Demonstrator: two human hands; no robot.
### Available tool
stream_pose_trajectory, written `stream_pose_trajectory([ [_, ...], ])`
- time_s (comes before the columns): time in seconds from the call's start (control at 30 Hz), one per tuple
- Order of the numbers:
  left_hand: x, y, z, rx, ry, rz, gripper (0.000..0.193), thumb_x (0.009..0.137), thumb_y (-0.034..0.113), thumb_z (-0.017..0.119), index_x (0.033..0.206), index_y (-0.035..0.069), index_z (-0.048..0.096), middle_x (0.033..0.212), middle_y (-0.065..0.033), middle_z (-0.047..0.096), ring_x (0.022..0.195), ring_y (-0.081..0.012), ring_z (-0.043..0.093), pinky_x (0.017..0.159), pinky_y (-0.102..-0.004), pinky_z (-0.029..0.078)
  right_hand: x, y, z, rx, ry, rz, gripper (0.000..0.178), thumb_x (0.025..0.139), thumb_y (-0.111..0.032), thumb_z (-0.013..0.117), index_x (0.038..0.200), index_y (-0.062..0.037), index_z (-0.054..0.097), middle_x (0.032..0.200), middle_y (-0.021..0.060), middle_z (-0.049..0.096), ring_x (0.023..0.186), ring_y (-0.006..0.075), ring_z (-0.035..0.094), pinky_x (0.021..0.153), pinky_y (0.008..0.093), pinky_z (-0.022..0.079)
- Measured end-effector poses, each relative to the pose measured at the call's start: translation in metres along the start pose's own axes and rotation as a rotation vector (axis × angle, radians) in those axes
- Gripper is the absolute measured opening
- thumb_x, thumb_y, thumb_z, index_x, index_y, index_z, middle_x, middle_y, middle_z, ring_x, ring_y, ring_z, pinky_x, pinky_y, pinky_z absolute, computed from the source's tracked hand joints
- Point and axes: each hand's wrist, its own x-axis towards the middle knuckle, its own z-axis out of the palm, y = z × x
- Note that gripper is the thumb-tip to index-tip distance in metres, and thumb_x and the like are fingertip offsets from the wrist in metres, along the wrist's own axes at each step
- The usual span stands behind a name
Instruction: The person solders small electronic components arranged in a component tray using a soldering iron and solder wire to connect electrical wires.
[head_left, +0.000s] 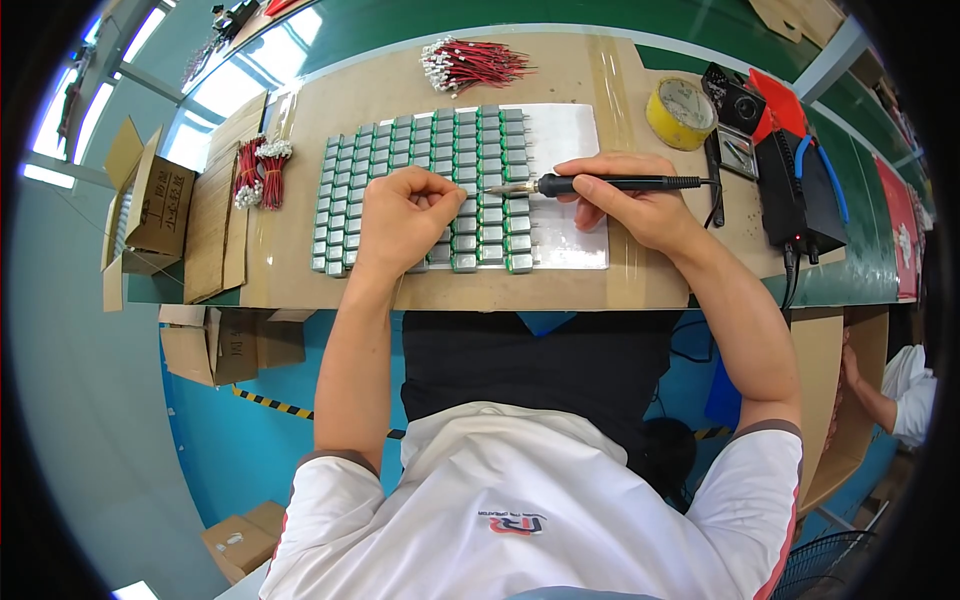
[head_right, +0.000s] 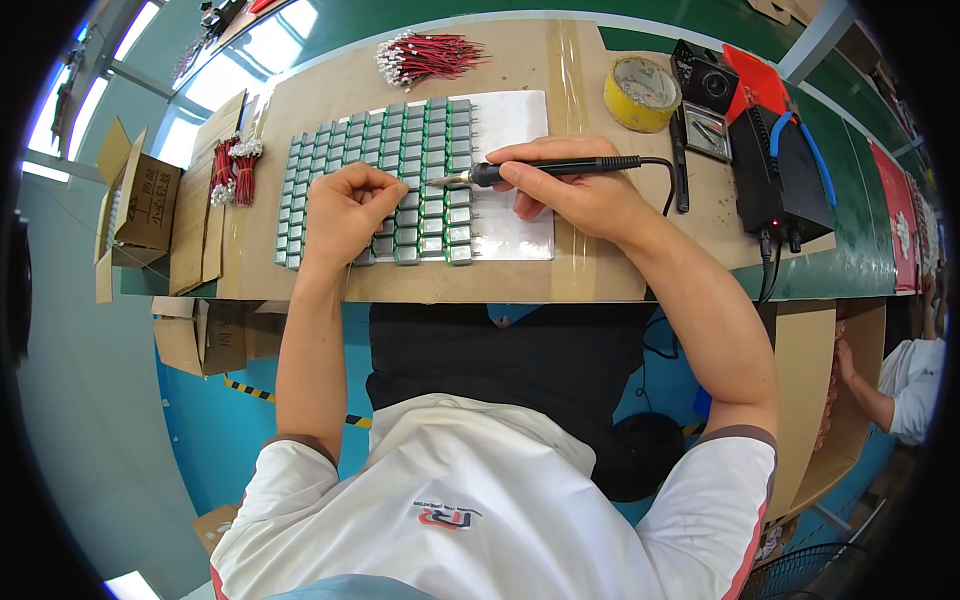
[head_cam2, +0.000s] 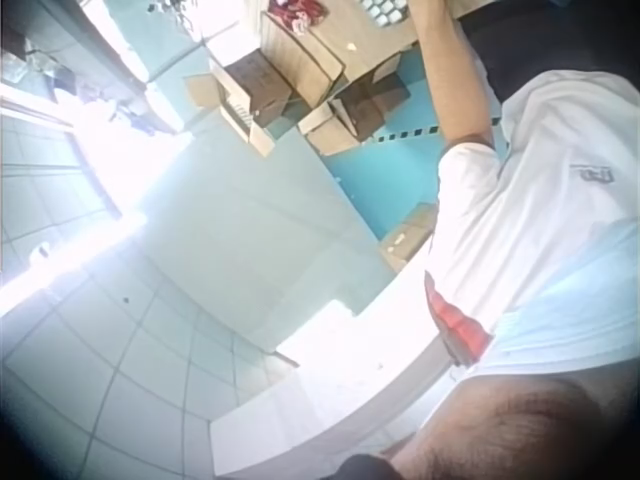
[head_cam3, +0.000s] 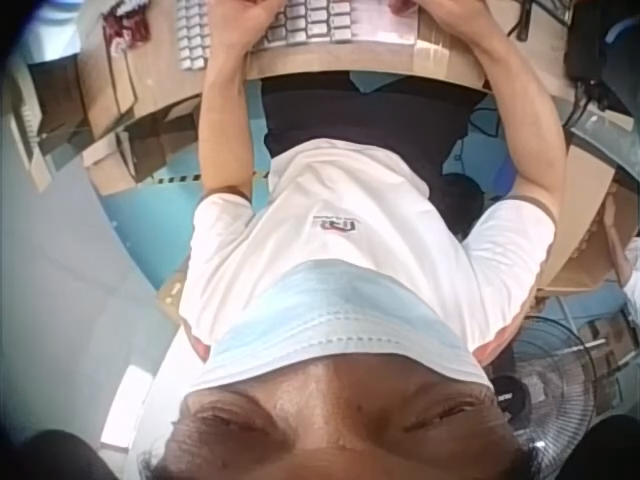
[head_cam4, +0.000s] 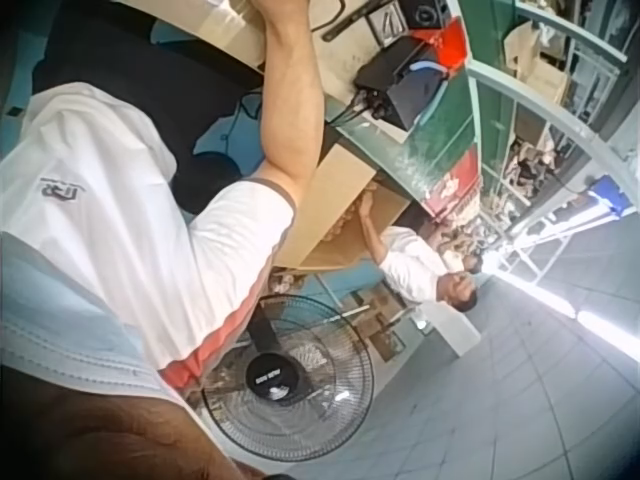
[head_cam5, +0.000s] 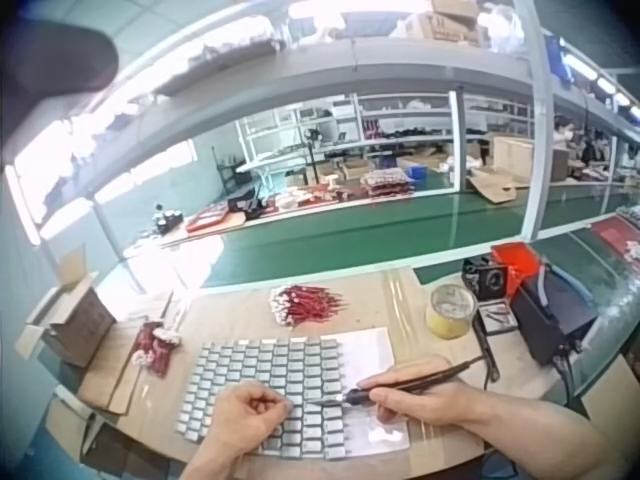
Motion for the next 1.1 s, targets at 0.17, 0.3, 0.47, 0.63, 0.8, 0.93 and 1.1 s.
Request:
stream_pose_trajectory([
  [0.17, -0.0008, -0.0018, 0.0003, -0.005, 0.023, -0.021, 0.009, 0.078, 0.006, 0.077, 0.081, -0.001, 0.074, 0.067, 0.0009, 0.065, 0.059, -0.0020, 0.048, 0.053, -0.0205, 0.039, -0.0005, -0.0012, -0.0007, 0.019, 0.001, -0.017, 0.023, 0.098, -0.005, 0.060, 0.116, 0.0046, 0.070, 0.091, 0.0118, 0.071, 0.071, 0.0130, 0.067, 0.064, 0.0264, 0.057],
  [0.3, -0.0016, -0.0020, 0.0015, -0.039, 0.029, -0.041, 0.008, 0.079, 0.006, 0.077, 0.082, -0.001, 0.074, 0.068, 0.0014, 0.064, 0.059, -0.0016, 0.048, 0.054, -0.0198, 0.039, -0.0011, 0.0001, -0.0012, 0.054, 0.030, 0.009, 0.023, 0.098, -0.009, 0.063, 0.115, 0.0024, 0.071, 0.091, 0.0106, 0.072, 0.071, 0.0108, 0.066, 0.063, 0.0251, 0.056],
  [0.47, -0.0027, -0.0030, 0.0011, -0.038, 0.036, -0.019, 0.007, 0.079, 0.005, 0.077, 0.082, 0.000, 0.074, 0.069, 0.0019, 0.064, 0.060, -0.0018, 0.048, 0.054, -0.0197, 0.040, -0.0008, -0.0014, -0.0011, 0.035, 0.024, 0.004, 0.022, 0.097, -0.009, 0.063, 0.115, 0.0023, 0.071, 0.090, 0.0107, 0.072, 0.070, 0.0107, 0.066, 0.063, 0.0251, 0.056],
  [0.63, -0.0019, -0.0028, 0.0023, -0.028, 0.041, -0.010, 0.007, 0.079, 0.005, 0.078, 0.081, 0.001, 0.074, 0.068, 0.0017, 0.065, 0.060, -0.0022, 0.049, 0.055, -0.0198, 0.041, -0.0007, 0.0010, -0.0017, 0.040, 0.026, 0.010, 0.022, 0.096, -0.008, 0.064, 0.115, 0.0015, 0.071, 0.089, 0.0102, 0.072, 0.069, 0.0108, 0.066, 0.061, 0.0245, 0.055],
  [0.8, -0.0023, -0.0021, 0.0015, -0.022, 0.039, 0.001, 0.007, 0.078, 0.005, 0.078, 0.081, 0.000, 0.073, 0.068, 0.0013, 0.065, 0.060, -0.0023, 0.050, 0.056, -0.0196, 0.042, 0.0004, -0.0002, -0.0007, 0.012, 0.024, -0.007, 0.021, 0.096, -0.008, 0.065, 0.114, 0.0016, 0.072, 0.089, 0.0101, 0.072, 0.068, 0.0109, 0.065, 0.060, 0.0242, 0.055],
  [0.93, -0.0025, -0.0026, 0.0021, -0.041, 0.029, 0.001, 0.006, 0.078, 0.004, 0.078, 0.080, 0.000, 0.073, 0.067, 0.0014, 0.065, 0.059, -0.0021, 0.050, 0.055, -0.0195, 0.042, -0.0002, 0.0011, -0.0011, 0.016, 0.022, -0.001, 0.021, 0.095, -0.008, 0.066, 0.113, 0.0019, 0.072, 0.089, 0.0103, 0.072, 0.068, 0.0111, 0.065, 0.060, 0.0243, 0.055],
  [1.1, -0.0032, -0.0026, 0.0023, -0.067, 0.028, 0.002, 0.006, 0.079, 0.003, 0.078, 0.080, 0.000, 0.073, 0.067, 0.0016, 0.064, 0.058, -0.0015, 0.049, 0.054, -0.0189, 0.041, 0.0001, 0.0030, -0.0011, 0.014, 0.015, -0.010, 0.021, 0.095, -0.008, 0.066, 0.112, 0.0022, 0.072, 0.089, 0.0105, 0.072, 0.068, 0.0113, 0.065, 0.060, 0.0245, 0.056],
])
